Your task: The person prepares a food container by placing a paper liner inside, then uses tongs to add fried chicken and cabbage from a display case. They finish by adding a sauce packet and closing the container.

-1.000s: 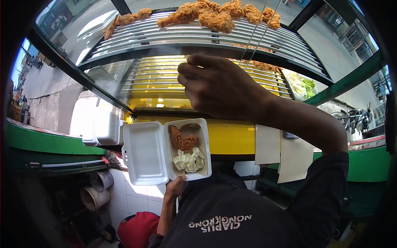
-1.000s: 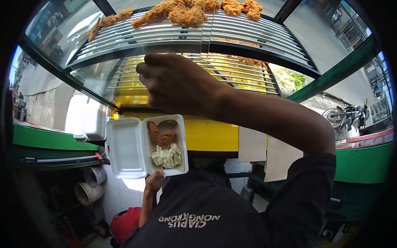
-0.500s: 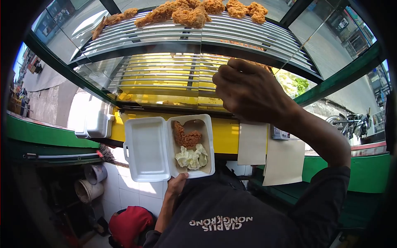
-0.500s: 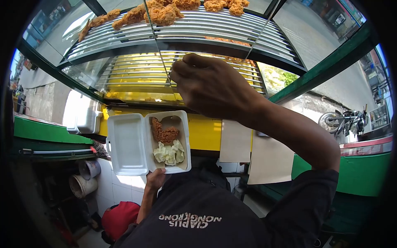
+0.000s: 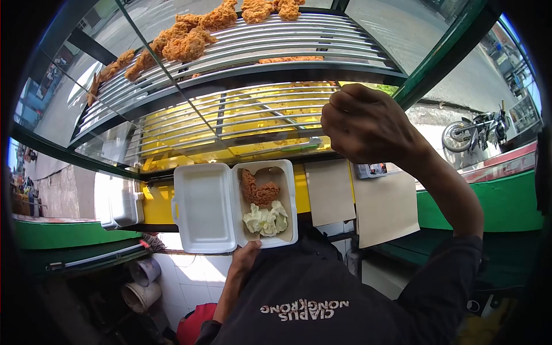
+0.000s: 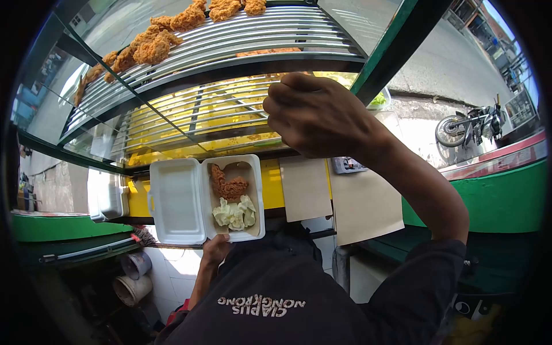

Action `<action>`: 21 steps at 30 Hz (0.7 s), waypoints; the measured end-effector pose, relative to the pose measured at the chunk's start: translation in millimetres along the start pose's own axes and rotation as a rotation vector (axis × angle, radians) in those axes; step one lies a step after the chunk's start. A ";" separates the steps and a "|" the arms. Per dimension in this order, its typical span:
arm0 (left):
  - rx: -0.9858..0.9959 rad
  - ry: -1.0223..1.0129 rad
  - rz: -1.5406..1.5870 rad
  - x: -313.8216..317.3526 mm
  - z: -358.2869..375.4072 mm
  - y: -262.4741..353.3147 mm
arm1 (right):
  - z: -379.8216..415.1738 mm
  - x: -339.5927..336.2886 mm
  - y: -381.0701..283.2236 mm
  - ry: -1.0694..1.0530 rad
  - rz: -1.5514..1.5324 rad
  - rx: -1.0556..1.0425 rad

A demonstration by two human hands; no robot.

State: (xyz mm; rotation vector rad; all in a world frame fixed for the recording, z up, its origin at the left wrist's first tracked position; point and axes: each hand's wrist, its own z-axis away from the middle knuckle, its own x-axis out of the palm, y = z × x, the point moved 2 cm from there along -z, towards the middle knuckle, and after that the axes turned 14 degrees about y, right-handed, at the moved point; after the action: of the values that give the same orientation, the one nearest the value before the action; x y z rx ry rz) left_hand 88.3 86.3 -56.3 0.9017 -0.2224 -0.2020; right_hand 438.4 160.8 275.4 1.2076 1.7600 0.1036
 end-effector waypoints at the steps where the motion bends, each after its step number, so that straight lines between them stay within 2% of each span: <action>1: -0.006 -0.023 -0.012 -3.0 -2.4 -0.8 | 2.9 -3.7 0.7 0.008 -0.001 0.024; 3: 0.313 -0.017 -0.299 -4.8 -7.8 -1.6 | 9.9 -16.0 0.9 0.032 -0.091 0.118; 4: -0.120 0.094 0.273 23.7 15.2 43.8 | 14.9 -25.3 0.7 0.062 -0.178 0.192; 7: -0.190 0.153 0.285 27.1 14.5 42.8 | 38.4 -56.8 -4.1 0.144 -0.287 0.324; 9: -0.193 0.121 0.332 33.2 12.4 41.4 | 63.2 -79.8 1.0 0.085 -0.302 0.662; 11: -0.192 0.098 0.378 34.0 9.1 35.7 | 99.6 -75.7 5.0 0.066 -0.362 1.027; 13: -0.199 0.027 0.393 30.5 -1.1 21.7 | 144.4 -55.1 5.9 -0.128 -0.363 1.352; 15: -0.208 -0.005 0.429 41.0 3.6 36.0 | 180.2 -26.5 -2.6 -0.467 -0.416 1.529; 17: -0.214 -0.035 0.468 57.9 13.8 57.3 | 207.7 8.0 -19.8 -0.600 -0.469 1.553; 18: -0.208 -0.022 0.451 68.3 20.1 69.3 | 217.6 27.6 -28.8 -0.742 -0.374 1.468; 19: -0.204 -0.006 0.436 72.5 23.8 75.2 | 227.3 41.2 -37.6 -0.821 -0.371 1.499; 21: -0.198 -0.019 0.445 63.3 16.5 60.2 | 226.0 58.5 -48.6 -0.900 -0.241 1.445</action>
State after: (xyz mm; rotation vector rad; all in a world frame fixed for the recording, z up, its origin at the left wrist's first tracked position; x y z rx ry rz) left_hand 149.3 93.4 8.1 0.6344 -0.4073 0.1785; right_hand 569.6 86.5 90.6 1.5208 0.9599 -1.8125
